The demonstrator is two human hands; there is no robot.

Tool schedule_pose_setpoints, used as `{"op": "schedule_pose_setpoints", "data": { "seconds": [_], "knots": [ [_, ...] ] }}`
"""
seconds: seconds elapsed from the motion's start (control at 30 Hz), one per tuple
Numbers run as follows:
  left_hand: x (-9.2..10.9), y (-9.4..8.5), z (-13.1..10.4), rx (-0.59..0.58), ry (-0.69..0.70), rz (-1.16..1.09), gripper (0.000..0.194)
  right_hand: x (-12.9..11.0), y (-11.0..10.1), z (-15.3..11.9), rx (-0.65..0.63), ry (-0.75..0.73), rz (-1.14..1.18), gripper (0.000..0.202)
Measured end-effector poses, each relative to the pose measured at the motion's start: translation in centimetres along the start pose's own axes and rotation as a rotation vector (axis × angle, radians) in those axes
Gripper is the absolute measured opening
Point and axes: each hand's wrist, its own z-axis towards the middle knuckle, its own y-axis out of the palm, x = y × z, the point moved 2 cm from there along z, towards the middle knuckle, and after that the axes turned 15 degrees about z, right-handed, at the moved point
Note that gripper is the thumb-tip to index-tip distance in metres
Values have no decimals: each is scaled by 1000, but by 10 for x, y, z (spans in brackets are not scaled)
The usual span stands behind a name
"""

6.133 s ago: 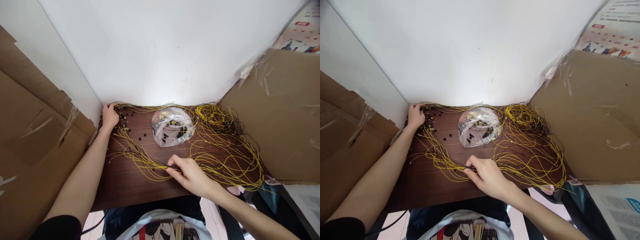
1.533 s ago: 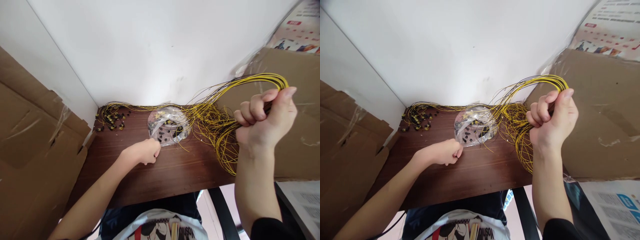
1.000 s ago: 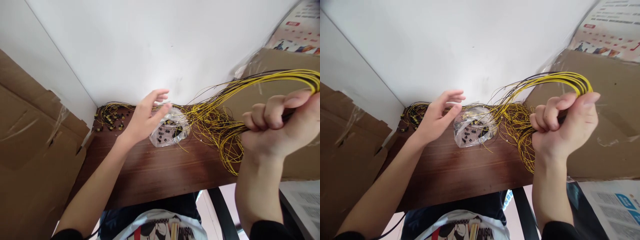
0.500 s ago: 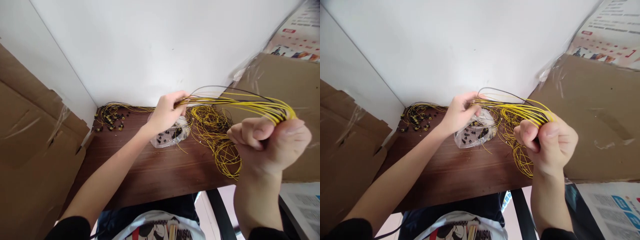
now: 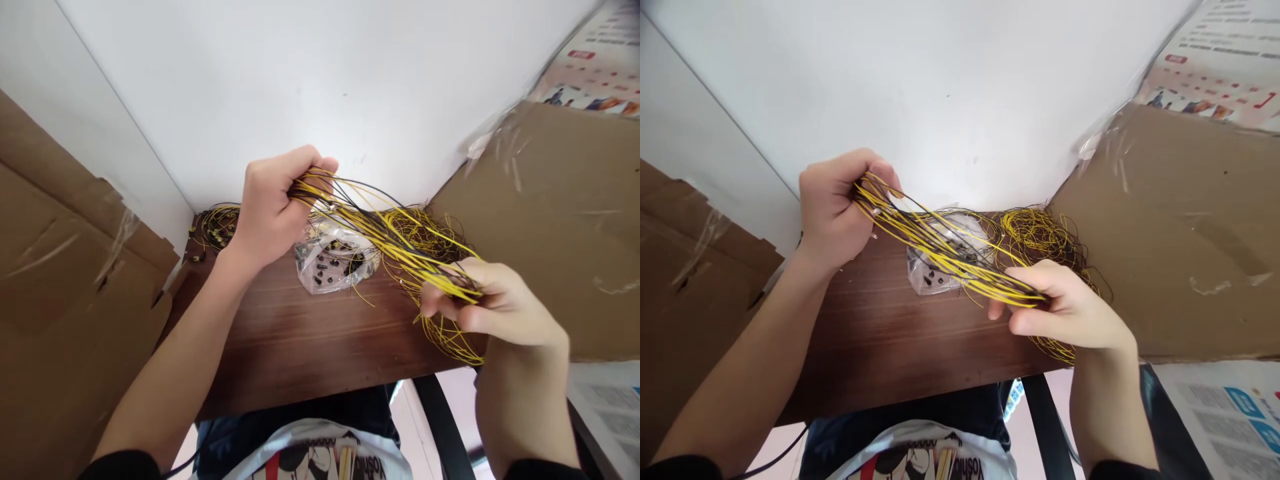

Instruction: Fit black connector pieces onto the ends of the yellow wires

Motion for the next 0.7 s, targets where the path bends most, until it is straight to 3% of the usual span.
{"op": "schedule_pose_setpoints", "data": {
  "seconds": [0.07,0.17,0.37,0.5,0.7],
  "knots": [
    [-7,4,-6,-1,-65,-50,19,3,6,8,3,65,-3,12],
    [-14,15,-17,32,-162,-127,19,14,16,22,182,149,-111,9],
    [-2,34,-27,-18,-336,-254,30,58,34,49,341,261,3,30],
    [6,38,-26,-50,-316,-264,45,84,41,61,268,367,132,39],
    [9,40,-34,-127,-286,-283,50,103,45,70,248,446,106,20]
  ]
}}
